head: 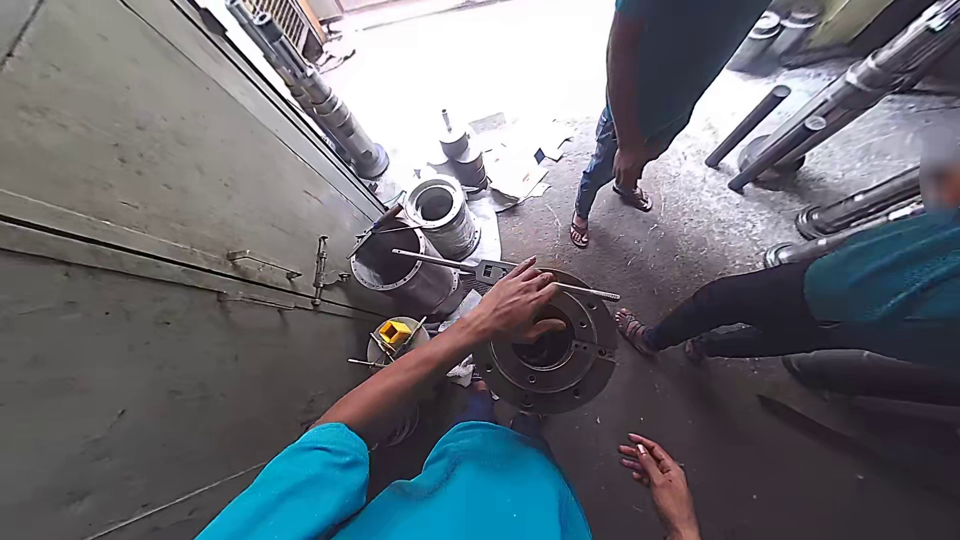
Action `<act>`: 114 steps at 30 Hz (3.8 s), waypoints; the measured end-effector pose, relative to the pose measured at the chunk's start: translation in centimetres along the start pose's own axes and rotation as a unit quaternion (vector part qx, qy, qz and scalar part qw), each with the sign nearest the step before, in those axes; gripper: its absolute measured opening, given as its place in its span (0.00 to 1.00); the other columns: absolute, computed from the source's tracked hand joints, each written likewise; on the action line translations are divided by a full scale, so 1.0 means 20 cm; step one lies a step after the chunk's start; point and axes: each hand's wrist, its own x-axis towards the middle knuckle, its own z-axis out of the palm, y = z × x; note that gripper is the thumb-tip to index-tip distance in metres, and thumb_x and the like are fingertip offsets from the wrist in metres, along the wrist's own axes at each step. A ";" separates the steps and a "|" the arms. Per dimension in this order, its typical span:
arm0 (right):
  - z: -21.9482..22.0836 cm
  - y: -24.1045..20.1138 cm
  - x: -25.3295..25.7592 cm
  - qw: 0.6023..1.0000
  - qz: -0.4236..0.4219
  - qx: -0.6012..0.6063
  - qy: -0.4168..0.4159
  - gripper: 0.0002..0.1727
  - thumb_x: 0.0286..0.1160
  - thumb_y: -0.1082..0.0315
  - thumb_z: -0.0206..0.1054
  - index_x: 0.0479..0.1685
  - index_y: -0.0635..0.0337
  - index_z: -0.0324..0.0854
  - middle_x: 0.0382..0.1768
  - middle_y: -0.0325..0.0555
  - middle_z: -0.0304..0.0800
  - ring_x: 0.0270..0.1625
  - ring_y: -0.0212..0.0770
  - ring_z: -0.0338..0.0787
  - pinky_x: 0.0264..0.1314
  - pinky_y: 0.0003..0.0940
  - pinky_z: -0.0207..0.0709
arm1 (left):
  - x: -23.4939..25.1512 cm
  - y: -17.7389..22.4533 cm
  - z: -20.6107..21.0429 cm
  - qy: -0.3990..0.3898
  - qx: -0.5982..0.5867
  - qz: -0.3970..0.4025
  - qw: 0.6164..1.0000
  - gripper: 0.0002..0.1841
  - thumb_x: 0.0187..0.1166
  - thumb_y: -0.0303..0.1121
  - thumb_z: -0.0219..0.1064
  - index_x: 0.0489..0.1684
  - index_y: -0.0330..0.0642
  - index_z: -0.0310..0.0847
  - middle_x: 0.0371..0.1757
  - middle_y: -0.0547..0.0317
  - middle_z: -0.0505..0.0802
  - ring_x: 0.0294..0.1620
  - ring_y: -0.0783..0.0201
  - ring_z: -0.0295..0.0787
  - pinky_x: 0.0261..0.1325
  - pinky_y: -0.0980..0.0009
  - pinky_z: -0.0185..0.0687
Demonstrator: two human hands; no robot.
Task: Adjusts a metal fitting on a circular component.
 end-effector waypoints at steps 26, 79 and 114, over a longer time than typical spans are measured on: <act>0.04 0.06 0.12 0.997 0.060 0.027 0.028 0.18 0.93 0.67 0.50 0.69 0.66 0.79 0.47 0.54 0.96 0.42 0.43 0.96 0.40 0.36 0.88 | -0.58 0.08 -0.23 -0.171 -0.101 -0.380 0.903 0.26 0.87 0.59 0.54 0.62 0.51 0.89 0.50 0.46 0.96 0.53 0.41 0.93 0.56 0.33 0.82; 0.03 0.31 0.17 0.985 0.109 0.106 0.083 0.18 0.94 0.65 0.51 0.67 0.66 0.79 0.43 0.54 0.95 0.34 0.39 0.92 0.32 0.31 0.82 | 0.04 -0.10 0.00 -0.005 -0.056 -0.056 0.997 0.35 0.78 0.58 0.67 0.79 0.46 0.76 0.70 0.51 0.89 0.74 0.54 0.83 0.89 0.47 0.60; 0.06 0.51 0.07 0.971 0.179 0.109 0.118 0.21 0.93 0.69 0.48 0.75 0.71 0.70 0.50 0.60 0.88 0.38 0.40 0.88 0.41 0.36 0.82 | -0.39 -0.33 -0.21 -0.035 -0.126 -0.541 0.831 0.33 0.89 0.63 0.45 0.62 0.45 0.86 0.50 0.38 0.94 0.55 0.36 0.91 0.57 0.30 0.78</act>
